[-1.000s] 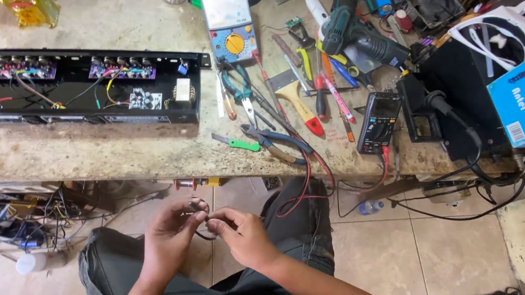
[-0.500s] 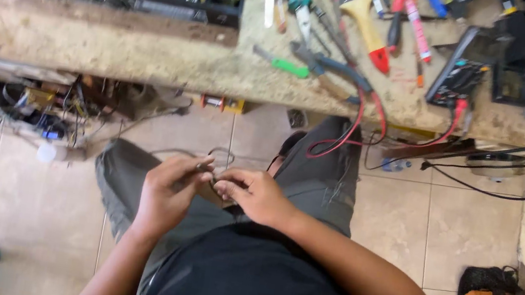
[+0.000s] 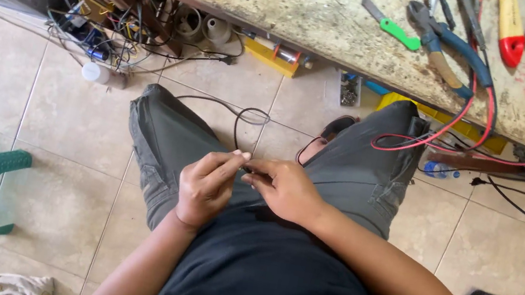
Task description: Repairing an electronic amplifier by stripping wires, twisting connections, and testing with a multimeter
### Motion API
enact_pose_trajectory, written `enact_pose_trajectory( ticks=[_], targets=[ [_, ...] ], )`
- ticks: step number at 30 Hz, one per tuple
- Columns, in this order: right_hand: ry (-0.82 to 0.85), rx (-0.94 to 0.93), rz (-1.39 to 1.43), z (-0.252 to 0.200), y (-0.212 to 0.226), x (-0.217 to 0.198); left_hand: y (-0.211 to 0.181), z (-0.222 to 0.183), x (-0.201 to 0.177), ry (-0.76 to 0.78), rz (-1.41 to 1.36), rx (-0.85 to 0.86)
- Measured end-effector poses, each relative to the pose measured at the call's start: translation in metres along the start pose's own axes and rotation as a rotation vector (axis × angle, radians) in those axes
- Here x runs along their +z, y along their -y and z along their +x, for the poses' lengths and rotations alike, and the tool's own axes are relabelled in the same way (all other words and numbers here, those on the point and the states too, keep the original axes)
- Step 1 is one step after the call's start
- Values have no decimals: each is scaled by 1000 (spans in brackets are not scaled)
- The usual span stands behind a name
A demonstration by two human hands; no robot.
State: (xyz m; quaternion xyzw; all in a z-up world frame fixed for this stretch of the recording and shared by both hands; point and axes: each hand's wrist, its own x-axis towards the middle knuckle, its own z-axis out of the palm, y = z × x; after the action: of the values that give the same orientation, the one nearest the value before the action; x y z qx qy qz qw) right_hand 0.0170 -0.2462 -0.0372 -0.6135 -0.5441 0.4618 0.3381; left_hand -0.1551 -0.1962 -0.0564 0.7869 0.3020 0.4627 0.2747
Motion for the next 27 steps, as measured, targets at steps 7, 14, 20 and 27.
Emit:
enact_pose_trajectory(
  ticks=[7, 14, 20, 27],
  targets=[
    [-24, 14, -92, 4, -19, 13, 18, 1, 8, -16, 65, -47],
    [-68, 212, -368, 2, -38, 10, 35, -3, 27, 81, 43, -2],
    [-44, 249, -494, 0, -27, 11, 46, -14, 37, 152, 389, 36],
    [82, 301, -632, 0, -18, 20, 45, -22, 36, 306, 515, -65]
  ],
)
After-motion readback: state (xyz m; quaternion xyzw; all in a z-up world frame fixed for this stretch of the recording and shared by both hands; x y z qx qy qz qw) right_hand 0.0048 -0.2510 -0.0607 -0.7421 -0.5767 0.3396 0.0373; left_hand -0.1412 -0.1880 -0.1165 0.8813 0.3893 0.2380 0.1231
